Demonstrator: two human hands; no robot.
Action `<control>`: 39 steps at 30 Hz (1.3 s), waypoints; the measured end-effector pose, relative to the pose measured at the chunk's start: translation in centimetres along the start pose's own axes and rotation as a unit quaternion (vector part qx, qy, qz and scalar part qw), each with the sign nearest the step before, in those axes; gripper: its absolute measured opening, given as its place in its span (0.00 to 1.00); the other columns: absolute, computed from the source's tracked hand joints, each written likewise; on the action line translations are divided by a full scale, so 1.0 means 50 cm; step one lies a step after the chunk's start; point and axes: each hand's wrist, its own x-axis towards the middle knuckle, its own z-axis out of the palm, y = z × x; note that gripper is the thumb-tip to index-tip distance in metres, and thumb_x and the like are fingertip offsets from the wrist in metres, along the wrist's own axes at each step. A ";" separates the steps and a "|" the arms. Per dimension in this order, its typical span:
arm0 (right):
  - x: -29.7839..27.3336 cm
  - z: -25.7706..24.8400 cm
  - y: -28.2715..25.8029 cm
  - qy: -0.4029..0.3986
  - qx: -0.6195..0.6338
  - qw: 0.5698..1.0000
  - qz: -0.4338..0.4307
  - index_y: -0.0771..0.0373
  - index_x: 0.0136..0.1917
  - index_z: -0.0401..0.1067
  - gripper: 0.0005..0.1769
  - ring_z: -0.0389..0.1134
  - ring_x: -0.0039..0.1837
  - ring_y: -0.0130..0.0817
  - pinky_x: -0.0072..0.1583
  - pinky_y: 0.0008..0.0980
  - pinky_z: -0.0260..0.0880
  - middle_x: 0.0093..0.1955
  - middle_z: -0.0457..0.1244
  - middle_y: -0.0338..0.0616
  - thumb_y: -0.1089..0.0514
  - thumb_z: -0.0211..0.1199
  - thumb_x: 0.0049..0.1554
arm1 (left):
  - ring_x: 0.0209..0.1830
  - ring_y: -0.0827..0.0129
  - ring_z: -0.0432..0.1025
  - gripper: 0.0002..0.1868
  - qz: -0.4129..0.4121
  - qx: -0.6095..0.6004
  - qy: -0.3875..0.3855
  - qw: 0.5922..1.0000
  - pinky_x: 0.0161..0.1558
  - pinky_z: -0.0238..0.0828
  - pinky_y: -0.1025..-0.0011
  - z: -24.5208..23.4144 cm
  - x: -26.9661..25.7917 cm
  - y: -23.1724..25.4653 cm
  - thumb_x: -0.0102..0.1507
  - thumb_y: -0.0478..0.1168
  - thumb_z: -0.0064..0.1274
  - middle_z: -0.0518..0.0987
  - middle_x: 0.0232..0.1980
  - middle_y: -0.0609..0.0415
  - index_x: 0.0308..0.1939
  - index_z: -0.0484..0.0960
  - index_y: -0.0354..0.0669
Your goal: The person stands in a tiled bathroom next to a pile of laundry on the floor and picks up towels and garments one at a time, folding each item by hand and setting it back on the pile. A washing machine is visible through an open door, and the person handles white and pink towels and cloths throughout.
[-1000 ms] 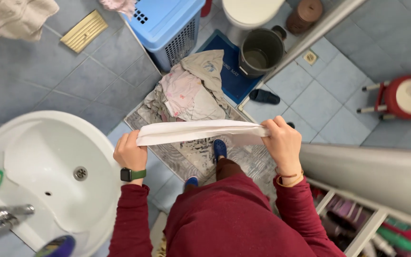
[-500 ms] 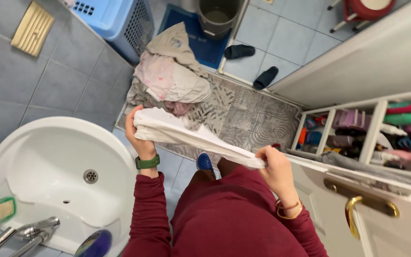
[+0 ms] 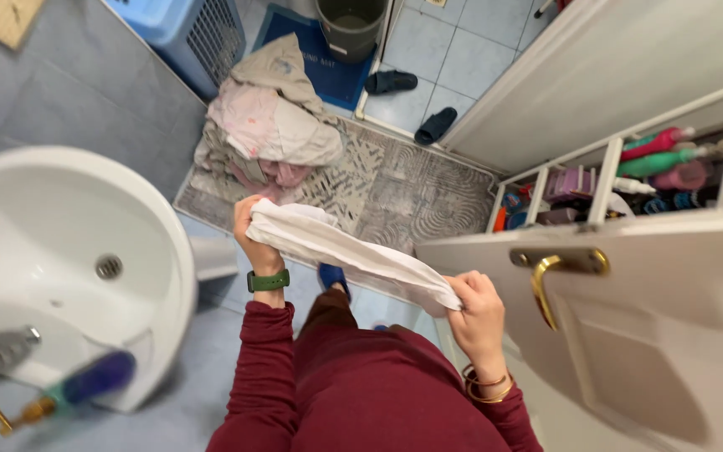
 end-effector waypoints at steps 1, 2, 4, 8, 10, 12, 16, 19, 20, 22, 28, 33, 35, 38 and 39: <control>-0.026 -0.015 0.003 0.026 0.014 0.998 -0.053 0.57 0.49 0.78 0.14 0.67 0.45 0.47 0.47 0.39 0.68 0.41 0.65 0.42 0.64 0.64 0.48 | 0.46 0.72 0.72 0.03 -0.031 -0.036 0.004 0.999 0.51 0.71 0.74 0.003 -0.040 0.005 0.67 0.32 0.51 0.78 0.47 0.56 0.43 0.80 0.37; -0.047 -0.030 0.014 0.021 0.014 0.998 -0.054 0.57 0.49 0.78 0.14 0.67 0.45 0.47 0.47 0.39 0.68 0.41 0.65 0.42 0.64 0.64 0.48 | 0.46 0.72 0.72 0.03 -0.033 -0.035 0.007 0.999 0.51 0.71 0.74 0.010 -0.083 0.023 0.67 0.32 0.51 0.78 0.47 0.56 0.43 0.80 0.37; -0.088 -0.059 0.030 0.014 0.073 0.991 -0.110 0.60 0.50 0.76 0.12 0.69 0.49 0.47 0.52 0.39 0.67 0.46 0.69 0.44 0.65 0.62 0.51 | 0.43 0.75 0.73 0.03 -0.092 -0.074 -0.038 0.992 0.48 0.72 0.75 0.023 -0.164 0.059 0.66 0.32 0.51 0.81 0.44 0.57 0.43 0.79 0.39; -0.191 -0.062 0.113 -0.077 0.169 0.982 0.020 0.66 0.50 0.76 0.13 0.70 0.43 0.36 0.47 0.32 0.69 0.42 0.69 0.44 0.67 0.58 0.52 | 0.43 0.75 0.72 0.04 -0.117 -0.085 -0.079 0.986 0.48 0.70 0.76 0.025 -0.335 0.100 0.67 0.33 0.52 0.80 0.45 0.57 0.46 0.79 0.39; -0.226 -0.054 0.147 -0.169 0.314 0.918 0.174 0.68 0.46 0.71 0.08 0.70 0.38 0.27 0.43 0.29 0.70 0.35 0.67 0.41 0.66 0.51 0.59 | 0.46 0.75 0.72 0.08 -0.126 -0.066 -0.139 0.980 0.49 0.70 0.76 0.014 -0.403 0.130 0.67 0.34 0.52 0.80 0.47 0.57 0.49 0.80 0.38; -0.249 -0.055 0.158 -0.165 0.328 0.921 0.134 0.69 0.47 0.72 0.08 0.66 0.40 0.23 0.44 0.27 0.68 0.36 0.67 0.39 0.66 0.51 0.60 | 0.47 0.73 0.74 0.10 -0.106 -0.034 -0.182 0.977 0.50 0.72 0.75 0.003 -0.450 0.172 0.65 0.34 0.55 0.81 0.48 0.57 0.51 0.81 0.39; -0.284 -0.068 0.159 -0.164 0.358 0.918 0.055 0.70 0.47 0.72 0.07 0.62 0.43 0.19 0.45 0.24 0.65 0.37 0.66 0.37 0.66 0.54 0.58 | 0.50 0.70 0.77 0.23 -0.090 0.013 -0.324 0.942 0.52 0.75 0.72 -0.005 -0.512 0.297 0.58 0.36 0.64 0.83 0.50 0.55 0.57 0.79 0.42; -0.316 -0.081 0.155 -0.200 0.352 0.913 0.051 0.70 0.46 0.75 0.08 0.66 0.41 0.20 0.44 0.24 0.67 0.36 0.68 0.36 0.66 0.57 0.55 | 0.46 0.69 0.78 0.30 -0.118 0.034 -0.409 0.904 0.50 0.75 0.71 -0.011 -0.567 0.362 0.56 0.40 0.69 0.82 0.47 0.54 0.60 0.76 0.44; -0.332 -0.092 0.146 -0.195 0.353 0.914 0.051 0.70 0.46 0.75 0.08 0.66 0.41 0.20 0.44 0.24 0.67 0.36 0.68 0.36 0.66 0.57 0.55 | 0.46 0.69 0.78 0.30 -0.115 0.034 -0.413 0.903 0.50 0.75 0.71 -0.011 -0.580 0.378 0.56 0.40 0.69 0.82 0.47 0.54 0.60 0.76 0.44; -0.369 -0.112 0.125 -0.299 0.382 0.862 0.146 0.71 0.48 0.78 0.09 0.61 0.38 0.23 0.40 0.28 0.63 0.34 0.65 0.39 0.65 0.60 0.56 | 0.40 0.67 0.78 0.39 -0.140 0.061 -0.466 0.871 0.46 0.75 0.70 -0.016 -0.612 0.408 0.52 0.44 0.71 0.80 0.40 0.52 0.65 0.73 0.47; -0.490 -0.154 -0.003 -0.412 0.346 0.843 -0.037 0.66 0.54 0.78 0.15 0.75 0.42 0.30 0.48 0.28 0.73 0.41 0.73 0.44 0.63 0.61 0.53 | 0.45 0.56 0.79 0.46 -0.095 0.049 -0.525 0.844 0.47 0.75 0.64 -0.108 -0.699 0.497 0.51 0.45 0.68 0.82 0.45 0.49 0.72 0.68 0.47; -0.655 -0.144 -0.092 -0.411 0.375 0.819 -0.139 0.69 0.52 0.77 0.12 0.74 0.46 0.35 0.51 0.29 0.73 0.46 0.73 0.47 0.65 0.62 0.55 | 0.43 0.50 0.78 0.18 -0.044 0.131 -0.539 0.831 0.43 0.74 0.60 -0.287 -0.853 0.492 0.55 0.43 0.66 0.83 0.41 0.48 0.46 0.81 0.42; -0.733 -0.128 -0.117 -0.406 0.334 0.835 -0.162 0.68 0.51 0.78 0.11 0.75 0.44 0.34 0.49 0.28 0.73 0.43 0.72 0.46 0.64 0.64 0.54 | 0.41 0.49 0.78 0.12 -0.045 0.145 -0.519 0.841 0.42 0.74 0.60 -0.367 -0.913 0.523 0.55 0.42 0.64 0.83 0.38 0.48 0.38 0.83 0.41; -0.835 -0.107 -0.153 -0.406 0.331 0.837 -0.158 0.69 0.51 0.78 0.13 0.74 0.40 0.31 0.45 0.28 0.72 0.40 0.72 0.44 0.66 0.66 0.50 | 0.41 0.48 0.78 0.10 -0.039 0.102 -0.428 0.897 0.42 0.75 0.61 -0.473 -0.998 0.579 0.55 0.38 0.61 0.82 0.38 0.47 0.39 0.83 0.39; -0.867 -0.107 -0.174 -0.416 0.336 0.832 -0.145 0.68 0.51 0.79 0.14 0.73 0.40 0.29 0.45 0.27 0.72 0.40 0.72 0.43 0.67 0.66 0.50 | 0.40 0.49 0.78 0.10 -0.049 0.106 -0.397 0.910 0.41 0.75 0.62 -0.505 -1.031 0.596 0.56 0.36 0.61 0.83 0.38 0.47 0.40 0.83 0.39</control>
